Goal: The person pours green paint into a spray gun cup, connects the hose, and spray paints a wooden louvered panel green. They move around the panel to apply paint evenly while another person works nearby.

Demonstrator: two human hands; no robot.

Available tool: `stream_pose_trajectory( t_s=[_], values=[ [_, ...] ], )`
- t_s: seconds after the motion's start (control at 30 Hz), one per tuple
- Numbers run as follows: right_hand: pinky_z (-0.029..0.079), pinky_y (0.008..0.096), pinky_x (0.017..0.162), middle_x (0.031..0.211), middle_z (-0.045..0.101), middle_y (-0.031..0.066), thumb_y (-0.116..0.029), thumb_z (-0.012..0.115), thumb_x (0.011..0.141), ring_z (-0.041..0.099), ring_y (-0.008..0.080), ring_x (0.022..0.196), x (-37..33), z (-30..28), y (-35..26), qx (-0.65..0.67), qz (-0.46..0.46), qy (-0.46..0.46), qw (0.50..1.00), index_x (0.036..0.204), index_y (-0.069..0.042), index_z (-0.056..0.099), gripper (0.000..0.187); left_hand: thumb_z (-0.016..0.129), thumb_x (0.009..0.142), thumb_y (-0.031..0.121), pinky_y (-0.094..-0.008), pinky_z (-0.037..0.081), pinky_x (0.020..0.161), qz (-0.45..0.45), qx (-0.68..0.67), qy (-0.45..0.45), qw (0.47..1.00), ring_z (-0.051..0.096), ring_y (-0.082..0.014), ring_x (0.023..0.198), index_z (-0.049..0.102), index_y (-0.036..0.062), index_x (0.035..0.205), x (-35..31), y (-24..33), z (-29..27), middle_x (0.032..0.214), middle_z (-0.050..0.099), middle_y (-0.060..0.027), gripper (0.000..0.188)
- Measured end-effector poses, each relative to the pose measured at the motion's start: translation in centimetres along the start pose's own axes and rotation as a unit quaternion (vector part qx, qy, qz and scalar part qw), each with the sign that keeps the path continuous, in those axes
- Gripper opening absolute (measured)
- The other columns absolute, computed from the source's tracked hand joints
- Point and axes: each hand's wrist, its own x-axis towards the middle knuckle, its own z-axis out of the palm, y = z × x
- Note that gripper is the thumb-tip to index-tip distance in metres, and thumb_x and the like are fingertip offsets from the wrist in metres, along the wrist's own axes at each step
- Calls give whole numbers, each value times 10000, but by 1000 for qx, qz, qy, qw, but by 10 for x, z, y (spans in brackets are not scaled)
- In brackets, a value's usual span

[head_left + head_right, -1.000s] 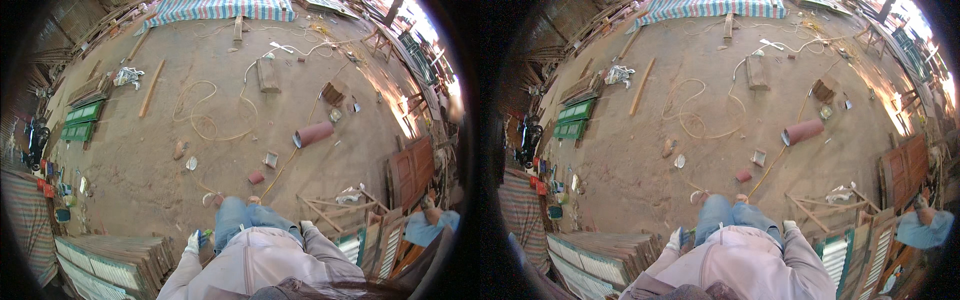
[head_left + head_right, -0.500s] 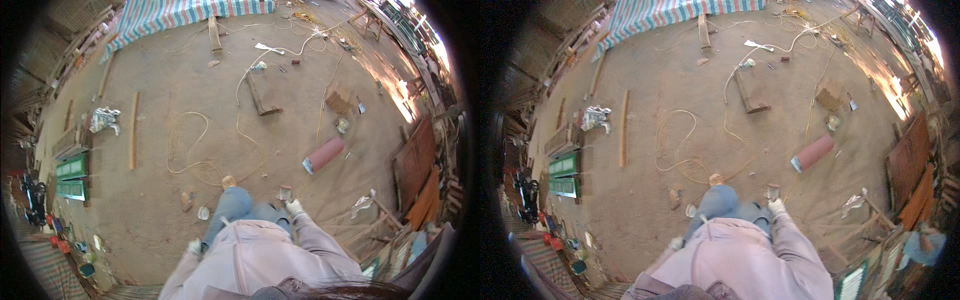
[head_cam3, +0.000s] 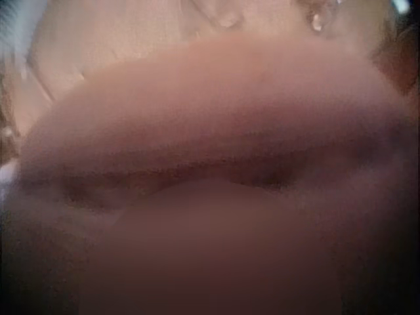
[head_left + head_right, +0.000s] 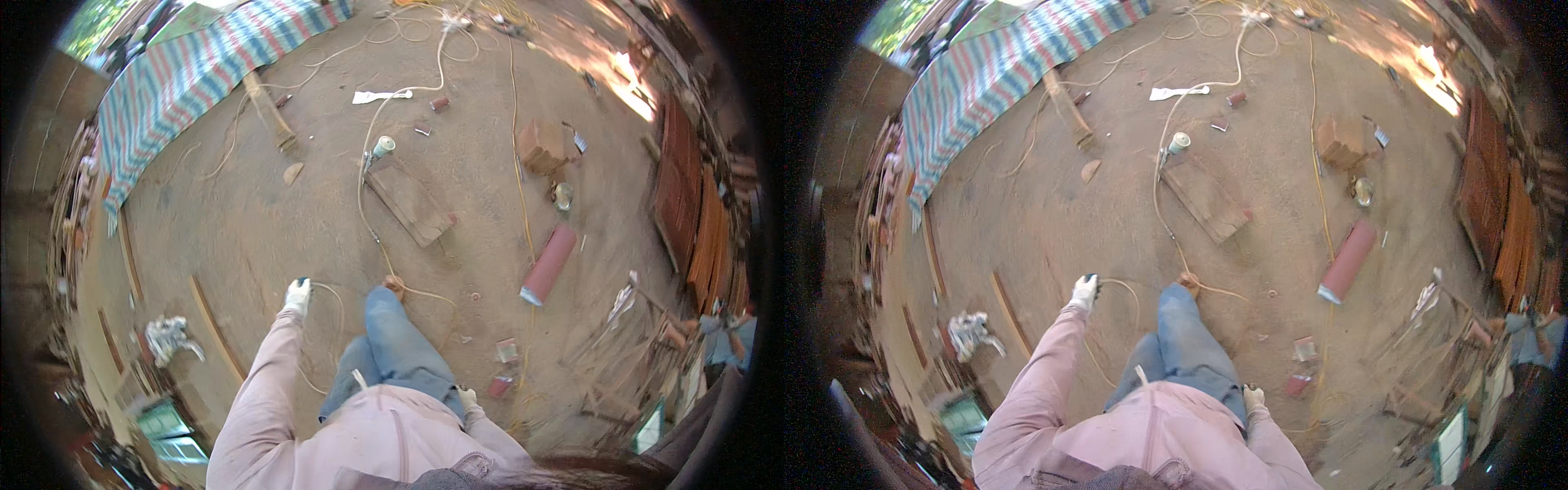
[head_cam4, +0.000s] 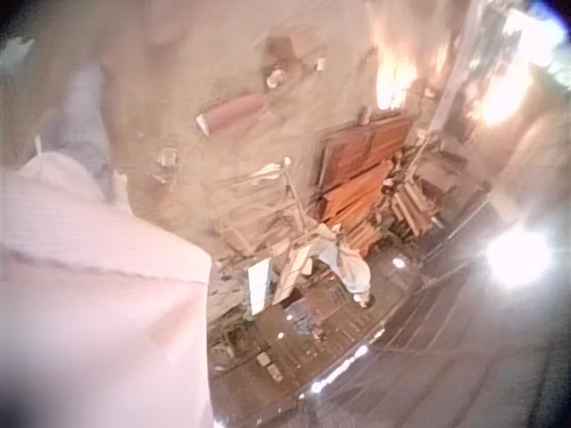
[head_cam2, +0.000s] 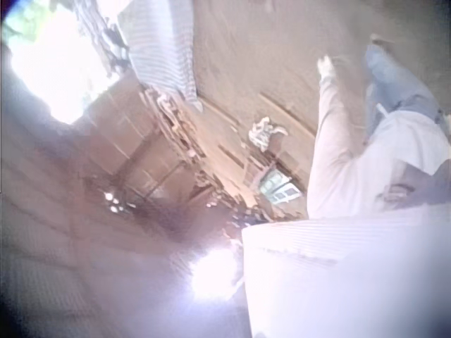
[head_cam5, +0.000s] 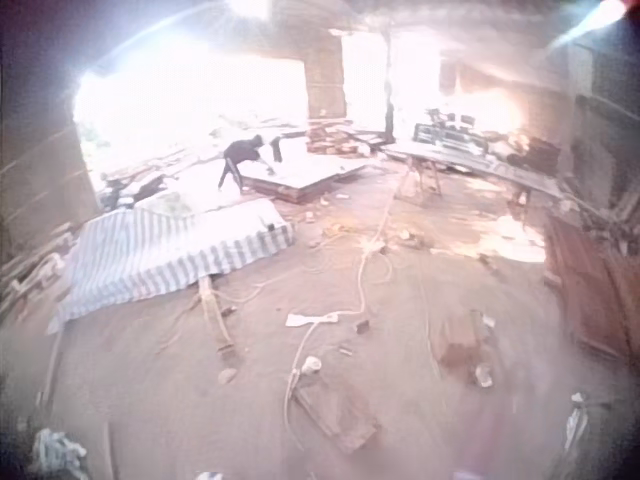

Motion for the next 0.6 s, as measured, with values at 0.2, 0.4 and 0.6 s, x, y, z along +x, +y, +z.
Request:
stream_pose_trajectory(
  t_s=[0.2,0.4,0.6],
  values=[
    [494,481,752,859,691,224,-441,701,801,667,415,884,-63,31,-135,78,69,-93,990,909,-9,690,446,608,949,293,-338,497,570,-41,179,-142,973,595,-152,669,639,102,1083,195,133,113,840,662,-48,235],
    [515,430,807,955,701,203,-456,674,835,675,342,949,-107,121,-343,70,329,-103,936,1046,-24,670,481,598,931,174,-332,499,604,-1,71,-285,956,594,-159,739,581,66,1179,453,205,279,907,624,-43,272],
    [519,437,813,980,701,190,-461,642,853,671,344,956,-68,241,-453,148,405,-147,891,1058,-52,672,458,625,958,266,-298,429,462,15,76,-343,936,535,-114,557,527,162,1123,690,179,412,802,584,4,218]
  ],
)
